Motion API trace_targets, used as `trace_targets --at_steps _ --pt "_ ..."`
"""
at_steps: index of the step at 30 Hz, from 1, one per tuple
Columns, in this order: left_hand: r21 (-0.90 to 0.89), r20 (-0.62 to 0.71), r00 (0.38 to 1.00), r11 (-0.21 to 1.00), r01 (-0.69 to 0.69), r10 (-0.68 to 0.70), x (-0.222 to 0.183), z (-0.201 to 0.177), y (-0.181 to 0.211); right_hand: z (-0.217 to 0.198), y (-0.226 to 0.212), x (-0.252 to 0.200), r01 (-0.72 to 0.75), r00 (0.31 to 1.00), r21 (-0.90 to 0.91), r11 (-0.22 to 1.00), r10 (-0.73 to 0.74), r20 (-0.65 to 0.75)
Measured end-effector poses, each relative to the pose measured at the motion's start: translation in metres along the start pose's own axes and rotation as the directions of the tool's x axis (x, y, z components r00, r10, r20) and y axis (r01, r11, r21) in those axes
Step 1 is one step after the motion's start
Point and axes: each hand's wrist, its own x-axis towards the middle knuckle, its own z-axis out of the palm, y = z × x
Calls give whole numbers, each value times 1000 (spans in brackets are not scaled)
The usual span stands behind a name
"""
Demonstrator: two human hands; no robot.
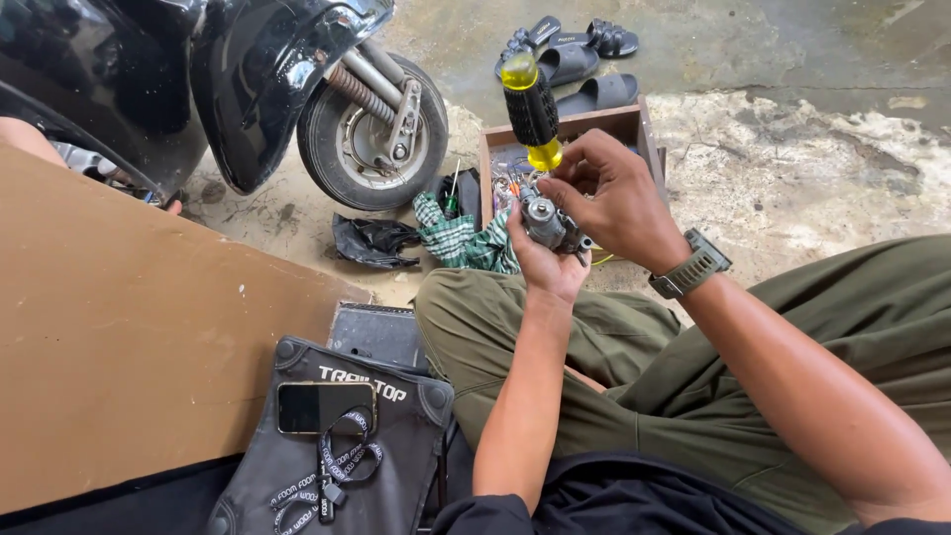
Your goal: Disassembling a motorcycle carburetor using a screwdriver to remove internal components.
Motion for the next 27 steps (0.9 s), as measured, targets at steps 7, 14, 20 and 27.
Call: trace_targets --at_steps 7,14,20,27 --pt "4 27 1000 1000 15 -15 14 -7 -6 -11 11 2 -40 999 70 997 42 -20" --pt "97 24 999 994 40 -43 50 -33 1 -19 61 -6 -128 989 111 986 136 -62" --pt "96 13 996 992 82 -84 76 -68 2 -19 102 -12 -124 991 87 988 127 -33" --pt "196 -11 994 975 106 -106 82 -62 11 -15 118 -12 -204 978 224 953 209 5"
